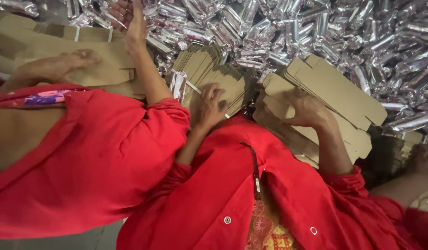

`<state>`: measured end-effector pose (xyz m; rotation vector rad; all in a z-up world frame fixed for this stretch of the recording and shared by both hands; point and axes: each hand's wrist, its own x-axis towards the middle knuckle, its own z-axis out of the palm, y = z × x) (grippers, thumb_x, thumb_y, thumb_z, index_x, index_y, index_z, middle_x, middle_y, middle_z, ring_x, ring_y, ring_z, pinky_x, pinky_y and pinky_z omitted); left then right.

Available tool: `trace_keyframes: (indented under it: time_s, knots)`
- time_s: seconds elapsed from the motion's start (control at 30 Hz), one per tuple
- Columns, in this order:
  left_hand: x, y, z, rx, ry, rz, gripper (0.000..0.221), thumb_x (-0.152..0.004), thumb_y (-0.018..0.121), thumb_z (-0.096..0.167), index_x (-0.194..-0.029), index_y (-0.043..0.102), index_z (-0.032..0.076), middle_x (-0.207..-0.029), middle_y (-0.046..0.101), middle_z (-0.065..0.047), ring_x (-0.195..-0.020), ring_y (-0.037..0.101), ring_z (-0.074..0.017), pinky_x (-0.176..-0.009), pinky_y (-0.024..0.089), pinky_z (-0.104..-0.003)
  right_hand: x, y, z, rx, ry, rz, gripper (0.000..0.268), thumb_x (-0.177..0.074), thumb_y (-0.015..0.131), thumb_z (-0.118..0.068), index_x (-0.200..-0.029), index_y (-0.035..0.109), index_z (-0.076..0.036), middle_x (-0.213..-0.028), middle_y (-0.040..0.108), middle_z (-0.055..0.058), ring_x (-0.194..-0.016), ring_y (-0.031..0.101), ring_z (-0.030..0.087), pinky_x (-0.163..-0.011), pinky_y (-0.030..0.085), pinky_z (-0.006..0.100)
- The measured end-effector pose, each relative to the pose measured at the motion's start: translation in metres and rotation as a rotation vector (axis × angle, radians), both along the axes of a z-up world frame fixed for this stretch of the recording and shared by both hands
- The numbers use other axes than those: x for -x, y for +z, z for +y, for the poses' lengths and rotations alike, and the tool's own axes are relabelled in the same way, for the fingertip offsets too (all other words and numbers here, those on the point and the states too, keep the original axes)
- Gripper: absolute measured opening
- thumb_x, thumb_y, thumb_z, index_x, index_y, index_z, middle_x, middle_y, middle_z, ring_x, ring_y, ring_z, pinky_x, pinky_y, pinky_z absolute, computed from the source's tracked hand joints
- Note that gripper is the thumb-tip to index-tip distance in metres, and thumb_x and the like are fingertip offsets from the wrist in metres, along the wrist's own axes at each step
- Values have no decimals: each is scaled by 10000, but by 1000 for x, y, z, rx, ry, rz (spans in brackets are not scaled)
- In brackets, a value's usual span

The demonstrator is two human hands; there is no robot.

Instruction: The person folds flat cardboard pieces into small boxes and places silver-wrapped cylindrical items into them. The person repeats this process continuously, handling the cardboard and wrapped items by hand.

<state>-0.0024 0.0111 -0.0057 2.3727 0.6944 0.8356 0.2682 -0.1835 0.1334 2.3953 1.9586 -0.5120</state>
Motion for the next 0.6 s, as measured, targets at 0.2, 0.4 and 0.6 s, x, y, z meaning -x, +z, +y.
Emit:
trace_keyframes:
  time_s: [0.2,0.4,0.6]
  knots:
    - [-5,-12,0,-4,20,-40,380,-865,743,257,-1185,642,80,-1364,551,-167,-1283,531,-383,-1093,409,-515,14,-8,-2,49,-97,-122,904,-587,876,-386,-1372,534,-97,-1354,527,282,-1211,563,466,-991,482,490]
    - [-2,-23,-6,49,15,-61,405,-858,753,254,-1210,636,91,-1389,554,-170,-1305,524,-394,-1107,403,-519,-15,-3,-1,-51,63,16,890,-603,878,-388,-1362,551,-57,-1323,590,277,-1109,623,453,-939,506,503]
    - [-2,7,-21,130,23,-54,516,-877,781,340,-1277,612,62,-1407,533,-188,-1336,507,-400,-1132,412,-513,-12,45,-17,-270,-42,-67,319,-899,702,-176,-1203,781,-119,-958,757,120,-817,716,292,-765,567,417]
